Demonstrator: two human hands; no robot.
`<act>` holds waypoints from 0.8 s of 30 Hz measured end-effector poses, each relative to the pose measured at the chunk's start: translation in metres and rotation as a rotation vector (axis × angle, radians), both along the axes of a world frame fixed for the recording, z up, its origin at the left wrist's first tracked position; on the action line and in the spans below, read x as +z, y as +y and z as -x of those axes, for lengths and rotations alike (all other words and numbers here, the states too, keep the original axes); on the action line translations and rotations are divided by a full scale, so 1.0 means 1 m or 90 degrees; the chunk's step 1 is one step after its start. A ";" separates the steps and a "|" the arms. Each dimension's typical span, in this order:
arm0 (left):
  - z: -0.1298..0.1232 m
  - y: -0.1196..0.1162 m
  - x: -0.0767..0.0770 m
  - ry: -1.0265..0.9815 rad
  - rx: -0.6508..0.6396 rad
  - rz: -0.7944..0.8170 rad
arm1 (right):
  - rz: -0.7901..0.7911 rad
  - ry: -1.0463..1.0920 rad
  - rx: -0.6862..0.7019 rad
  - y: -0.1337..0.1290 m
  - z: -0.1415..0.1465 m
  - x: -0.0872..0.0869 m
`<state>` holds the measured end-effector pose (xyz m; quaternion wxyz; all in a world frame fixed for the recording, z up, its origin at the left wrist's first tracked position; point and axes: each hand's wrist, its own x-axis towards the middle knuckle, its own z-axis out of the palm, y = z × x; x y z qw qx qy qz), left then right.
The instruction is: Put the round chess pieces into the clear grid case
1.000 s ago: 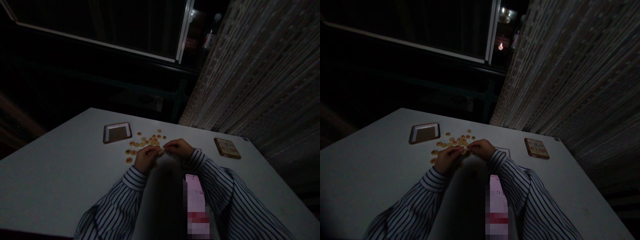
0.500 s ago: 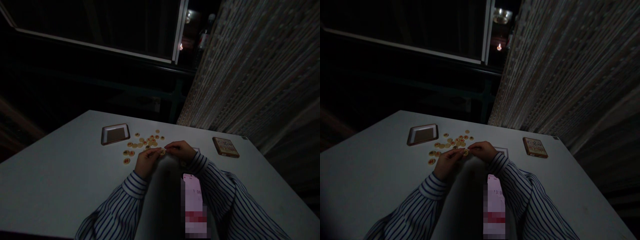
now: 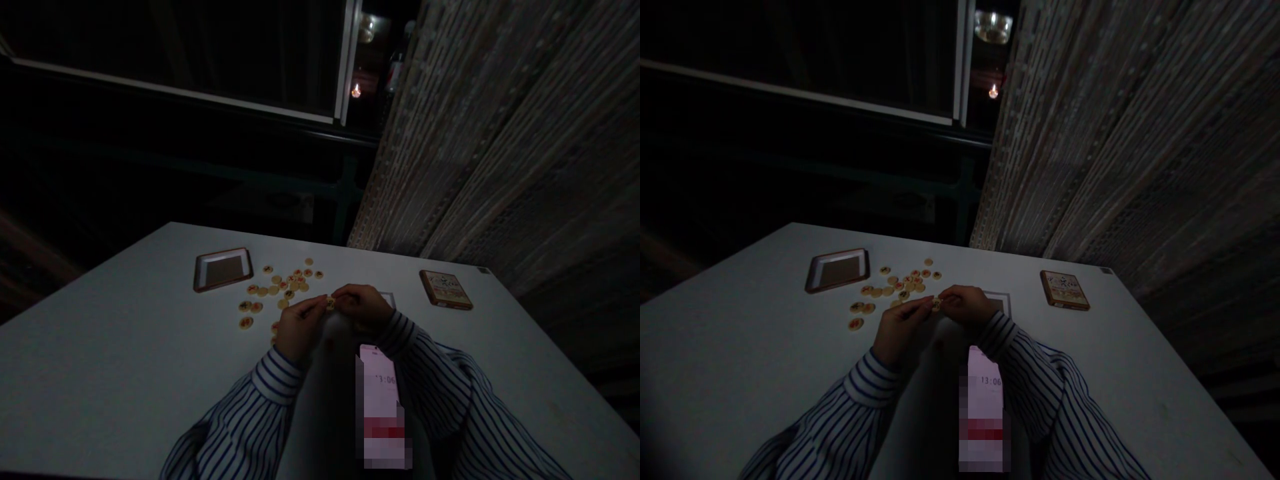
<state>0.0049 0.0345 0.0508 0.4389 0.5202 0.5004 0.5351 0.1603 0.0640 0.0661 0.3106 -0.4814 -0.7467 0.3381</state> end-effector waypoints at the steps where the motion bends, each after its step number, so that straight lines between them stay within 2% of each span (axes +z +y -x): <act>1: -0.002 0.000 0.001 0.000 -0.001 0.001 | -0.004 0.000 -0.002 -0.001 -0.001 -0.001; 8: -0.012 -0.002 0.001 0.012 -0.010 -0.001 | 0.001 -0.004 -0.065 -0.007 -0.007 0.000; 15: -0.022 -0.004 0.000 0.017 -0.053 0.013 | 0.031 0.110 -0.070 -0.014 -0.018 0.001; 24: -0.037 0.000 0.005 -0.026 -0.042 0.013 | 0.069 0.240 -0.051 -0.014 -0.031 -0.003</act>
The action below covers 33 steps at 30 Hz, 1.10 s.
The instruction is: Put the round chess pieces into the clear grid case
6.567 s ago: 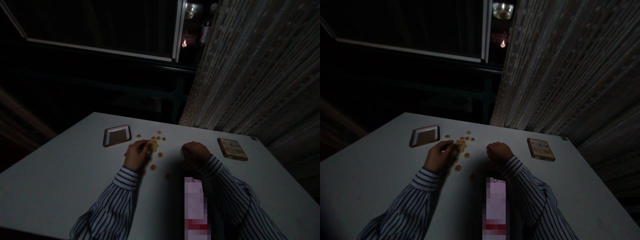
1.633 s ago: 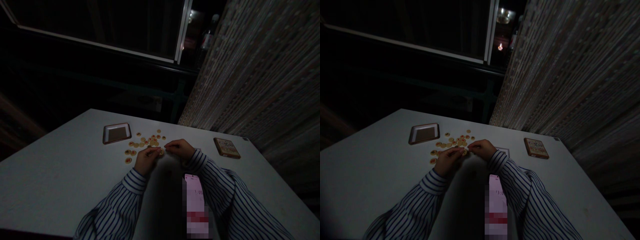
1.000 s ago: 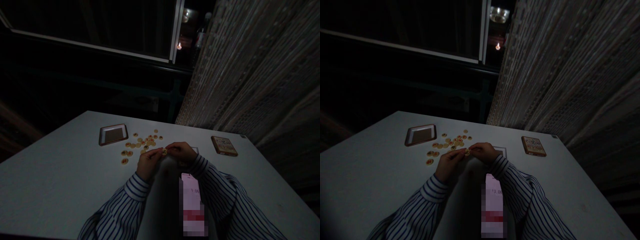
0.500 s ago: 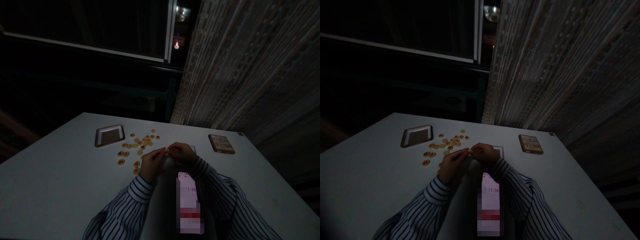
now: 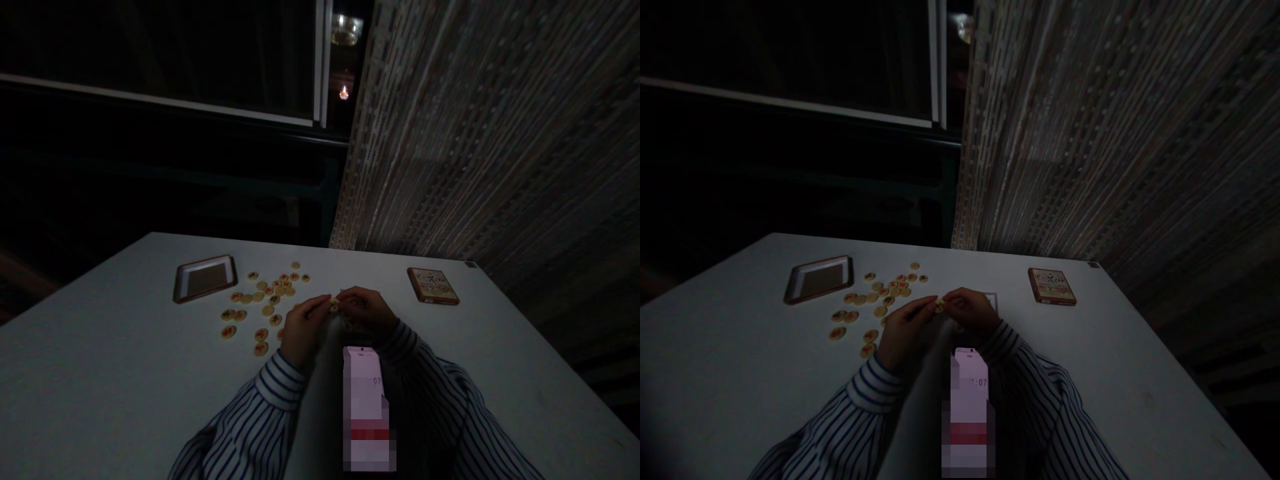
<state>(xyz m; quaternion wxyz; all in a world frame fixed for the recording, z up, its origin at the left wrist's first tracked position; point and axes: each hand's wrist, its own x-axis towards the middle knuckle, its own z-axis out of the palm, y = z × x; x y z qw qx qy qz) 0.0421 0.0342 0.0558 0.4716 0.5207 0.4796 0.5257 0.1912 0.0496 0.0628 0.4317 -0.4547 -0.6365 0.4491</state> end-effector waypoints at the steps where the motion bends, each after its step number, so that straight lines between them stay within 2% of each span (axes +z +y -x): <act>1: -0.002 0.000 0.001 -0.013 0.007 0.007 | -0.003 0.008 0.003 0.001 -0.001 -0.001; 5: -0.006 0.002 0.002 -0.021 0.022 0.024 | -0.037 -0.019 0.004 0.002 -0.005 -0.002; 9: -0.008 0.005 -0.003 -0.022 -0.017 0.000 | -0.072 -0.073 -0.009 0.002 -0.009 -0.001; 17: -0.025 0.014 -0.006 -0.178 -0.002 0.081 | -0.095 -0.124 -0.014 0.006 -0.023 -0.002; 22: -0.028 0.014 -0.011 -0.119 -0.012 0.062 | -0.112 -0.180 0.004 0.007 -0.029 -0.004; 27: -0.029 0.015 -0.020 -0.111 -0.038 0.062 | -0.179 -0.308 0.020 0.009 -0.036 -0.003; 33: -0.029 0.014 -0.013 -0.080 -0.026 0.061 | -0.247 -0.391 0.048 0.012 -0.037 0.001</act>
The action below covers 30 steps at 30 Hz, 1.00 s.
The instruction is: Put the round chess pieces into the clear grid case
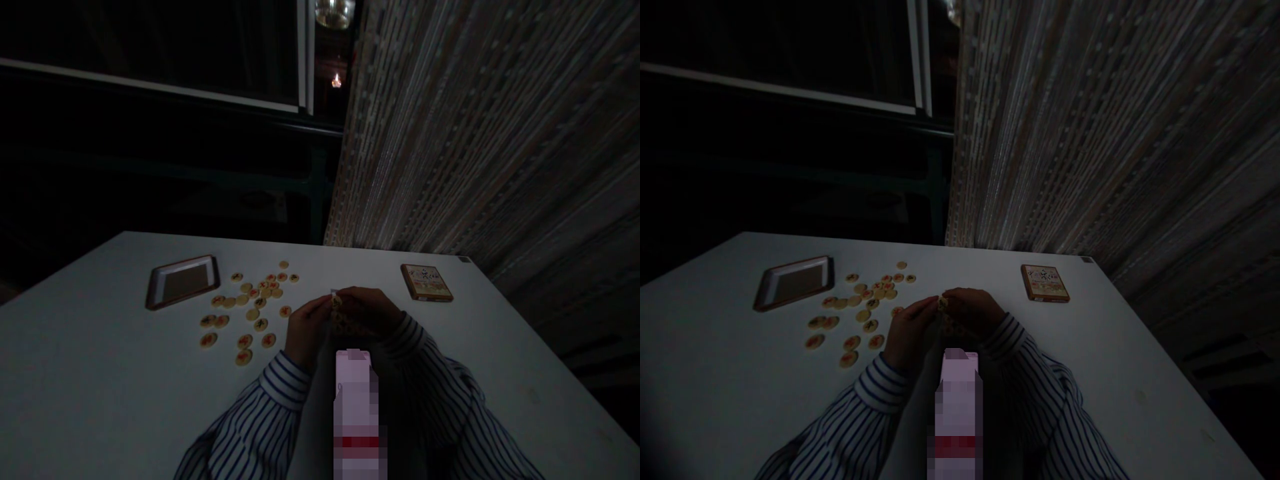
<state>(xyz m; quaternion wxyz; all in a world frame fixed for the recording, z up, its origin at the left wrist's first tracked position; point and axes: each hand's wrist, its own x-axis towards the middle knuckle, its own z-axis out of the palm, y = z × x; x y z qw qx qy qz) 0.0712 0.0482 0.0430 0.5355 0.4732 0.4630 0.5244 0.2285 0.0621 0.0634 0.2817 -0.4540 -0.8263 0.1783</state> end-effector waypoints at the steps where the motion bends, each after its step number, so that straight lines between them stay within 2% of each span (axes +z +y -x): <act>1: 0.000 0.000 0.000 0.003 0.005 -0.002 | -0.008 -0.002 0.006 0.000 0.000 0.000; 10: -0.007 0.002 -0.012 -0.033 0.011 0.035 | -0.054 -0.072 0.032 0.002 -0.005 -0.005; 20: -0.007 -0.001 -0.006 0.050 -0.002 0.009 | -0.055 -0.074 0.040 0.002 -0.011 -0.004; 25: -0.009 0.001 -0.011 0.054 -0.006 -0.002 | -0.045 -0.118 0.042 0.002 -0.009 0.003; 30: -0.010 0.001 -0.014 0.058 -0.007 -0.012 | -0.039 -0.103 0.040 0.002 -0.010 0.003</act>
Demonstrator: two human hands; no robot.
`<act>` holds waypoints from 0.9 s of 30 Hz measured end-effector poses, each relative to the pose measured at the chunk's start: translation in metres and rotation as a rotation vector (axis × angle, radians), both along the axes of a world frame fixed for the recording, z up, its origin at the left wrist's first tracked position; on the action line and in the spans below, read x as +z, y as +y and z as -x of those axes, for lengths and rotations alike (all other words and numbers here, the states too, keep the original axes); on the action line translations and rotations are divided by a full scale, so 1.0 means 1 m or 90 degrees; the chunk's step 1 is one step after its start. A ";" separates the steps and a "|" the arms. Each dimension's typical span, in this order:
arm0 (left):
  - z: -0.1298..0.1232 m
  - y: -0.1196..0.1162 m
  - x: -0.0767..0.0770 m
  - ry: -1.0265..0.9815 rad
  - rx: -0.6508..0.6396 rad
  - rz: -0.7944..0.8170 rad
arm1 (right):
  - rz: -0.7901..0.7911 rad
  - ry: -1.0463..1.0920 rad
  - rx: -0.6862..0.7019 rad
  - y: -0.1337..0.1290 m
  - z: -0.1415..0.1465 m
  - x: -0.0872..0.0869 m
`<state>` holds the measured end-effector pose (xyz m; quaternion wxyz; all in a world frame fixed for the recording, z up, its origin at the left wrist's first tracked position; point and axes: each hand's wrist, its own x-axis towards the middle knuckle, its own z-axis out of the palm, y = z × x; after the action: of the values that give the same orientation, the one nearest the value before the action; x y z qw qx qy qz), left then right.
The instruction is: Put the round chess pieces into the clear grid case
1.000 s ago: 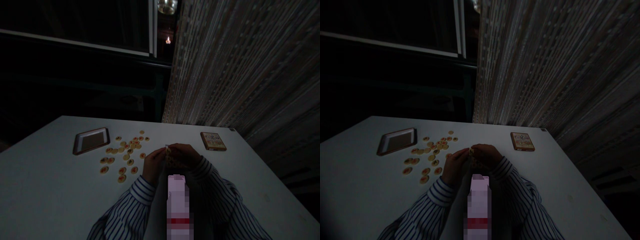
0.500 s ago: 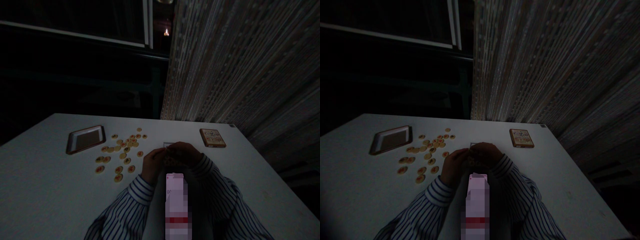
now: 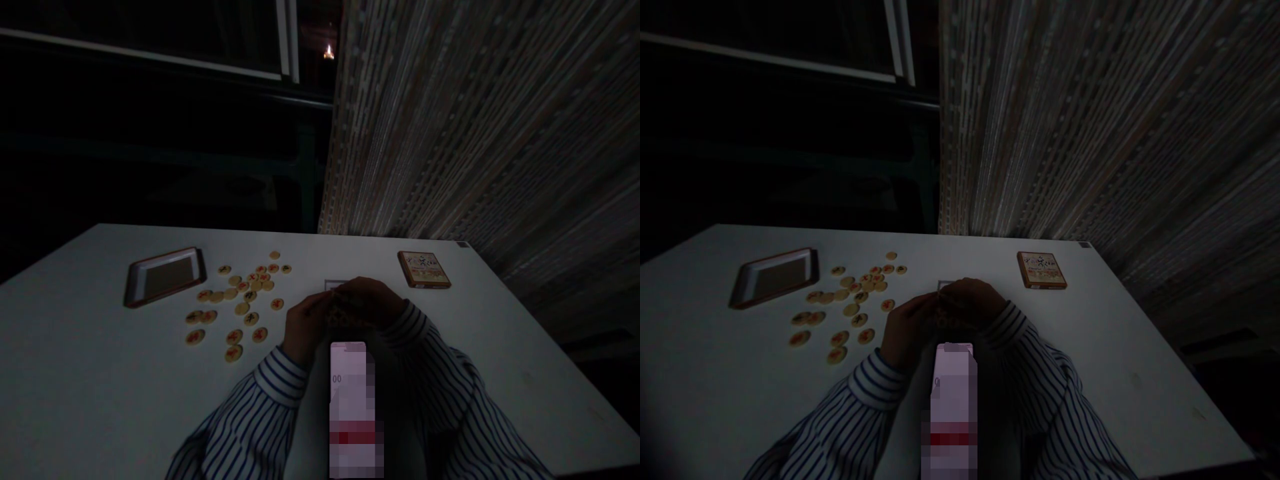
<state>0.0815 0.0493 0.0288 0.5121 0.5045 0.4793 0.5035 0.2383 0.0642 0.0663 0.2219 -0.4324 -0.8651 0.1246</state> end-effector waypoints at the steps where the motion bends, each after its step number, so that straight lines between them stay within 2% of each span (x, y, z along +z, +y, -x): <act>1: 0.000 0.000 0.001 0.003 0.000 -0.003 | -0.004 -0.005 -0.004 0.000 0.000 -0.001; 7: 0.000 -0.003 0.005 0.040 0.007 -0.005 | -0.026 -0.093 0.003 0.000 -0.005 -0.004; 10: 0.002 -0.002 -0.001 0.063 0.017 -0.021 | -0.003 -0.108 -0.031 0.001 -0.010 -0.001; 18: 0.008 0.007 -0.028 0.180 0.032 -0.086 | 0.068 -0.240 -0.085 0.003 -0.027 0.005; 22: 0.008 0.006 -0.028 0.239 0.026 -0.125 | 0.102 -0.315 -0.127 0.003 -0.028 0.006; 27: 0.007 0.006 -0.028 0.284 0.018 -0.152 | 0.148 -0.348 -0.114 0.006 -0.026 0.004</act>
<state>0.0743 0.0551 0.0012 0.3232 0.6533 0.5247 0.4399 0.2644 0.0703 0.0705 -0.0600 -0.5467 -0.8312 0.0817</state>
